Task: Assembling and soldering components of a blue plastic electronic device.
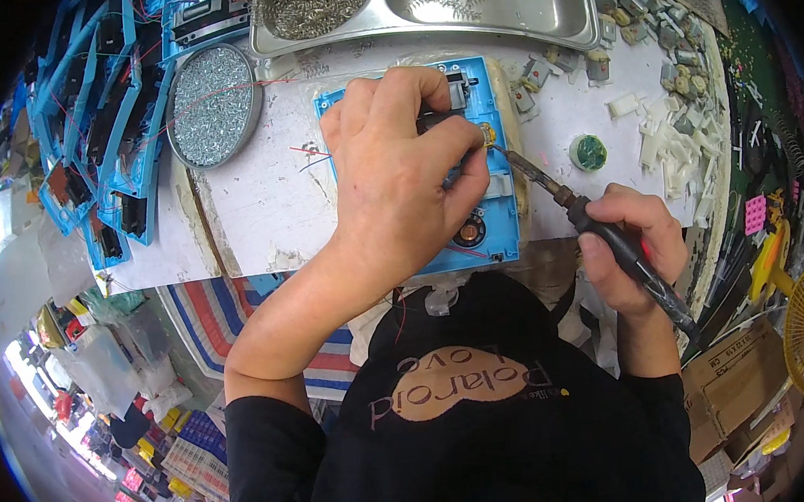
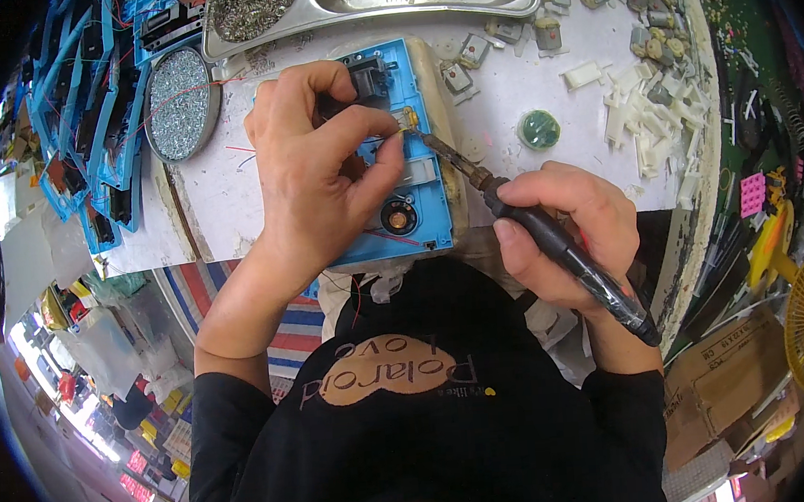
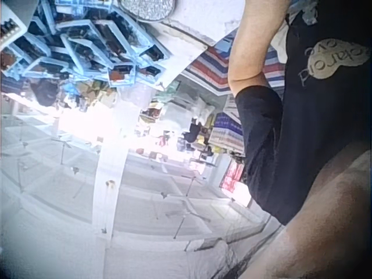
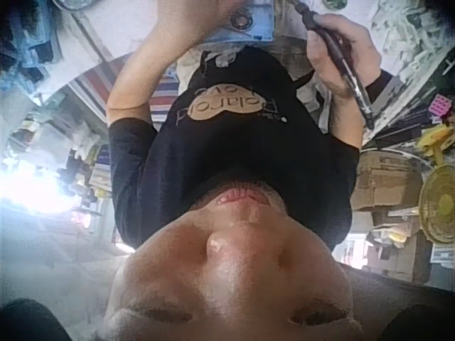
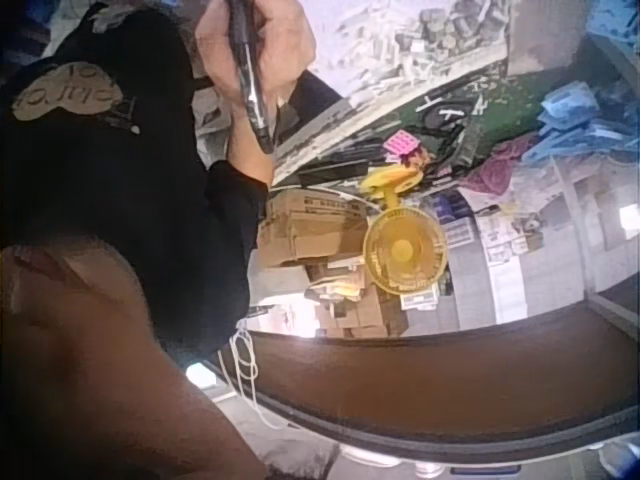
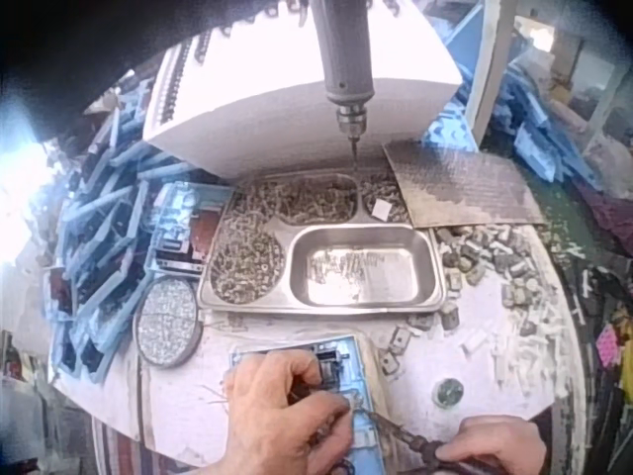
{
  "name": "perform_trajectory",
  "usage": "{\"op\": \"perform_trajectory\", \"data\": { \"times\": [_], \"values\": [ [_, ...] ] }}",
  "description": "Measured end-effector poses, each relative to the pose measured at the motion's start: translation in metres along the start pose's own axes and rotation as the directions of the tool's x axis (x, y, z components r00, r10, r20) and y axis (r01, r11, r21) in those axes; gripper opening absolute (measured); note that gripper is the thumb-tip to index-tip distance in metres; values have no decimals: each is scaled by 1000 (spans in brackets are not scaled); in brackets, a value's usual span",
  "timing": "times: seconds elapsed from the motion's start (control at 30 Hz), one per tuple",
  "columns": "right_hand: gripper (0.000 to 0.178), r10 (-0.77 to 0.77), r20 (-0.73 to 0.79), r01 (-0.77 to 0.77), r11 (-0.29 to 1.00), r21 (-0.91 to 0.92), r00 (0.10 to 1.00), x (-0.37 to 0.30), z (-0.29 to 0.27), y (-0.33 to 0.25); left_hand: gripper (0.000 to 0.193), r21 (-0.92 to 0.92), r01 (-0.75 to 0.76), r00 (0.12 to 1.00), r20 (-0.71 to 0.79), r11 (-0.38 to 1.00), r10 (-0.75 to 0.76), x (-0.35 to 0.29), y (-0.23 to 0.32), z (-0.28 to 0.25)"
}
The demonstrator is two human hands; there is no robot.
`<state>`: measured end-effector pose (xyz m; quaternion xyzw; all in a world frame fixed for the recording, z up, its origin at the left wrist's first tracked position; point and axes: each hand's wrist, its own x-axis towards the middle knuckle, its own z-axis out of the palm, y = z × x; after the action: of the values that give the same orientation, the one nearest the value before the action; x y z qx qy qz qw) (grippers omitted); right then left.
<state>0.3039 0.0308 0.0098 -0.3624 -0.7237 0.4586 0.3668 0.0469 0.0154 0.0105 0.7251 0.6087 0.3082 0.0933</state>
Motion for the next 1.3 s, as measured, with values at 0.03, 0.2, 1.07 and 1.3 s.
{"op": "perform_trajectory", "data": {
  "times": [0.03, 0.2, 1.07, 1.3],
  "values": [
    [27, -1, 1, 1, 1000, 13, 1000, 0, 0, 1, 16, 1, 0, 1000, 0, 1000, 0, 0, 0, 0],
    [27, 8, 19, -9, 998, 64, 1000, 3, 1, 1, 16, 20, 9, 1000, 10, 1000, -10, 2, 3, -1],
    [27, -104, 33, 106, 993, -62, 994, 7, -3, -3, 17, 90, -10, 1000, 11, 996, 9, 2, 8, -4],
    [28, -119, 35, 122, 990, -73, 992, 8, -6, -2, 17, 71, -28, 999, -13, 997, 29, -2, 4, -4]
  ]
}}
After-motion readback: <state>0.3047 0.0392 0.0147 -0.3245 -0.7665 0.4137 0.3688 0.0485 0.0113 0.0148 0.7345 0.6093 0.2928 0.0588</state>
